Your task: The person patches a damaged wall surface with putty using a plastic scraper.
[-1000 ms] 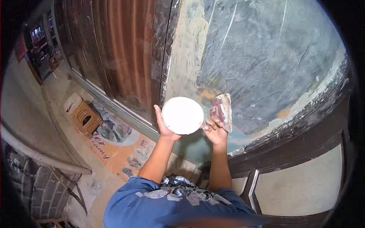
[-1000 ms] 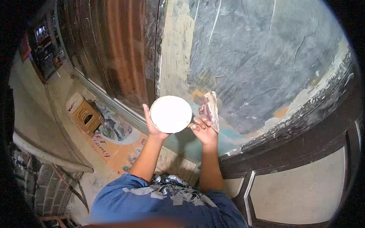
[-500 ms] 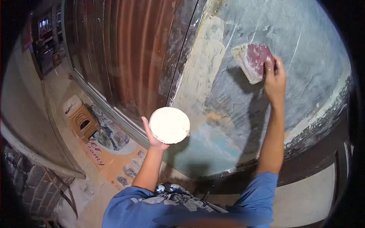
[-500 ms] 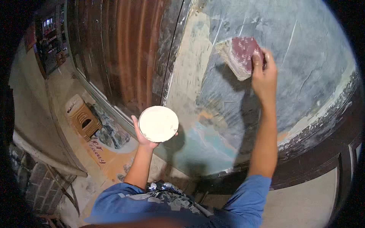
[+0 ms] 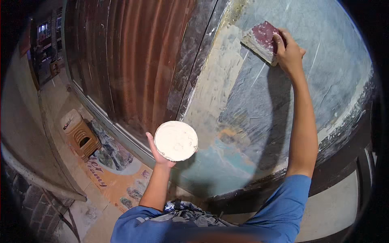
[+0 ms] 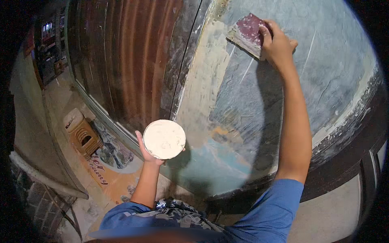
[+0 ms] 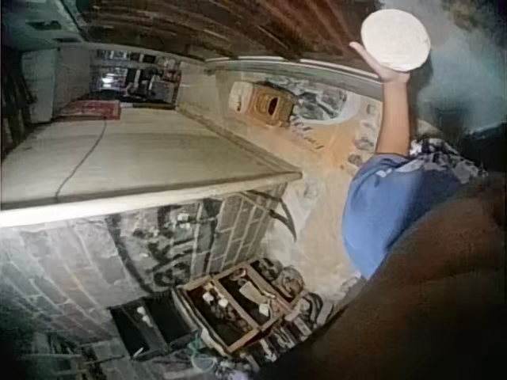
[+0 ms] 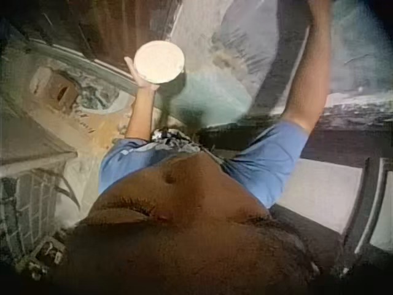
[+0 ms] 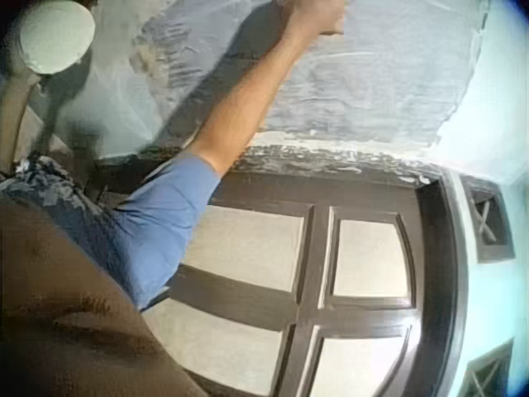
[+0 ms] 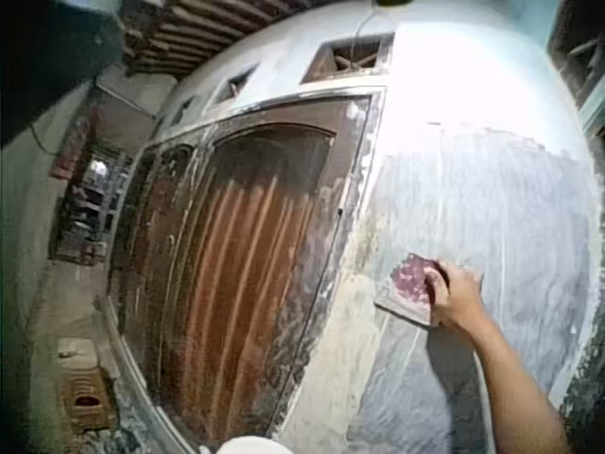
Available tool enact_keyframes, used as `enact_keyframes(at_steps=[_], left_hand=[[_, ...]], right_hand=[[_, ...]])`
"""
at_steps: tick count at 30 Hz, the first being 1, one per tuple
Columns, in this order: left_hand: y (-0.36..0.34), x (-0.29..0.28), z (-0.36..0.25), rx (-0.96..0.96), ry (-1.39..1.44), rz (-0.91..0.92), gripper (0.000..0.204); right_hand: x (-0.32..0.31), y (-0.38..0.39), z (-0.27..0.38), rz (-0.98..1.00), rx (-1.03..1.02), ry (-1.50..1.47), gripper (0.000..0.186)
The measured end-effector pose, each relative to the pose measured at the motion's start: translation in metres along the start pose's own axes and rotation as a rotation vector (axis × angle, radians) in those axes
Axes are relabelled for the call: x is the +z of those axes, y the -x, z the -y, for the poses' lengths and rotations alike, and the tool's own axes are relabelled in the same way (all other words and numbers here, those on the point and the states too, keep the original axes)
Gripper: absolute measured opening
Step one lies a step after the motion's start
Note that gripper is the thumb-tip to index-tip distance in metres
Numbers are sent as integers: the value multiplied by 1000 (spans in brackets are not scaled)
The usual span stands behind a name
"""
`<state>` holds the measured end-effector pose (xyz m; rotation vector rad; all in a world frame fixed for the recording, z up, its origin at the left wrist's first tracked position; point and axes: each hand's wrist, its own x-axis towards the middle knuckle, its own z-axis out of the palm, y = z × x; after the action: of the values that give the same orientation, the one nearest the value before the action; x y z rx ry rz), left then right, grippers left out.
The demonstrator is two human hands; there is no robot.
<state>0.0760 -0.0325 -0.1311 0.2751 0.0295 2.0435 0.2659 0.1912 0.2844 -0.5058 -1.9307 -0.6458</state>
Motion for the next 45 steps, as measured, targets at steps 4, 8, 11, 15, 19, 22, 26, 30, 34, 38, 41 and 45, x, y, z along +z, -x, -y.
enact_keyframes(at_steps=[4,8,11,15,19,22,26,30,34,38,41,45], left_hand=[[0,-4,-4,22,-8,-3,94],[0,-11,-5,22,-6,-19,95],[0,-7,-5,17,-27,11,97],[6,7,-5,3,-22,46,92],[10,5,-5,3,-32,4,92],[9,2,-6,42,-44,-56,92],[5,-7,-7,3,-4,23,92],[2,-13,-9,43,65,-72,92],[4,-13,-9,60,-54,-28,91],[7,0,-8,7,32,-24,91],[12,4,-11,23,-36,38,91],[12,10,-13,3,-21,49,91]], right_hand=[[-6,-2,32,82,106,78,34],[-12,-11,25,-11,163,-169,35],[-9,-4,23,101,84,-45,33],[-2,-2,20,35,67,65,28],[-7,-6,25,-31,143,-195,28],[-1,-2,23,58,41,-40,30],[-10,-10,25,3,100,80,30],[-5,-14,9,-29,150,-194,32],[0,-13,14,114,50,19,33],[-13,-21,14,-73,176,-140,36],[-11,-15,16,18,115,-247,34],[-2,-7,23,47,51,25,30]])
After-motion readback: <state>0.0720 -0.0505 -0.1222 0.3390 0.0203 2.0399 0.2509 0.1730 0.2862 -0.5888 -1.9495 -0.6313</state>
